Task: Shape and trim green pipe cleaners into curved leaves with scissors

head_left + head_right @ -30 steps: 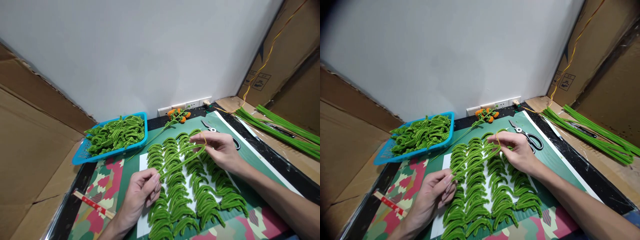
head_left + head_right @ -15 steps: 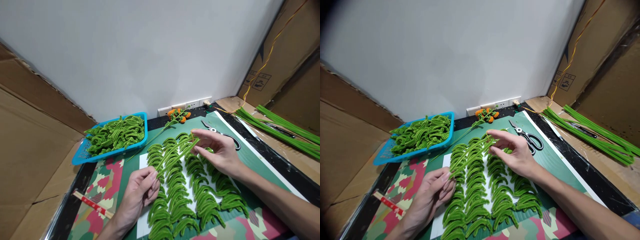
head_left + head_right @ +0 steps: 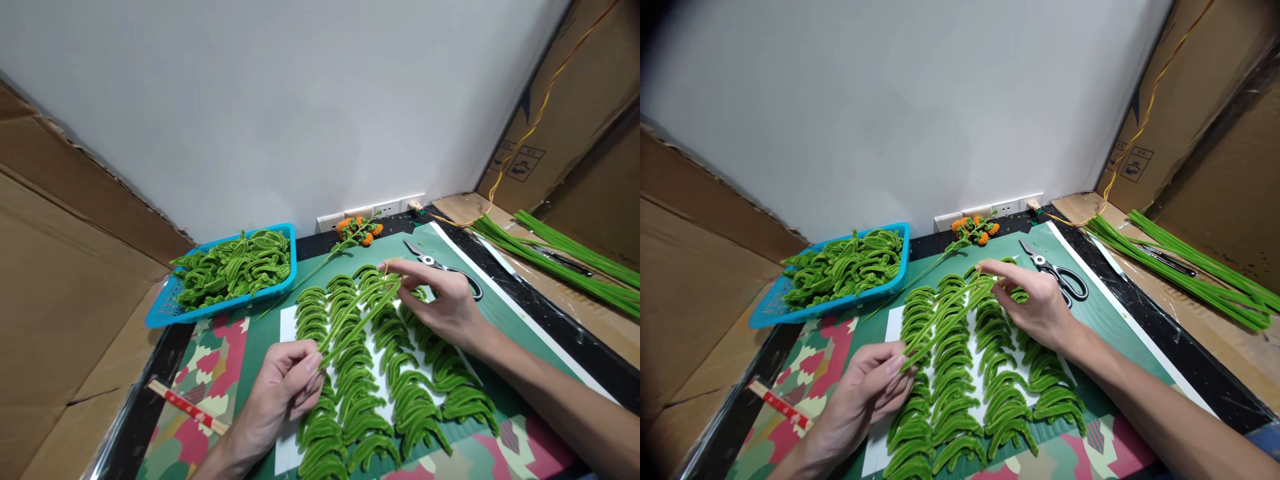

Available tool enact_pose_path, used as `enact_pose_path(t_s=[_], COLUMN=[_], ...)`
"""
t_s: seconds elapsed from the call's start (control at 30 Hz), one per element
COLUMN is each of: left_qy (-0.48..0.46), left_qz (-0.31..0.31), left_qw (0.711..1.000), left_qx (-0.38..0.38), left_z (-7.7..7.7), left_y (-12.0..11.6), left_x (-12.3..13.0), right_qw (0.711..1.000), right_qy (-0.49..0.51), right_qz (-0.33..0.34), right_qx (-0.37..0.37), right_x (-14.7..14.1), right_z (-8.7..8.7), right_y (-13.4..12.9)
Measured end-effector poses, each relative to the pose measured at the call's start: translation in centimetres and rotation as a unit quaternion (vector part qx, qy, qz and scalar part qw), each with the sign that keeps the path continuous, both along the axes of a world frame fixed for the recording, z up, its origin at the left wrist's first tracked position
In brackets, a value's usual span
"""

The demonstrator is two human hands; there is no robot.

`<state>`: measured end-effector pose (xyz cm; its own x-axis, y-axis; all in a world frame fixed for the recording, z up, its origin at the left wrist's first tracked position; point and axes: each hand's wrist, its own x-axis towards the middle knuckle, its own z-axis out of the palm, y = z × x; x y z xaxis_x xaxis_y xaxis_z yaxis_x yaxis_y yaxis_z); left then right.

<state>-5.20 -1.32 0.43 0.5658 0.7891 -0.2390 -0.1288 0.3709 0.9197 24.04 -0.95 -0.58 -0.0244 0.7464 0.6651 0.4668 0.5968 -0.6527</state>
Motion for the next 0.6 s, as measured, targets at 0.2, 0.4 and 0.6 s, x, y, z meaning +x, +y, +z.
enact_pose_path(t_s=[0.2,0.4,0.6], left_qy=[0.007,0.011,0.012], left_qz=[-0.009,-0.035,-0.071], left_qw=[1.000,0.999,0.997], left_qx=[0.007,-0.003,-0.002], left_z=[0.0,0.4,0.2], left_y=[-0.3,-0.5,-0.5], left_x=[0.0,0.0,-0.2], right_qw=[0.992,0.987,0.980], right_qy=[-0.062,-0.110,-0.144], right_qz=[-0.088,-0.087,-0.048], right_qx=[0.062,0.080,0.132], right_x=[1.6,2.4,1.8], right_z=[-0.3,-0.2,-0.4], right_y=[1.0,1.2,1.0])
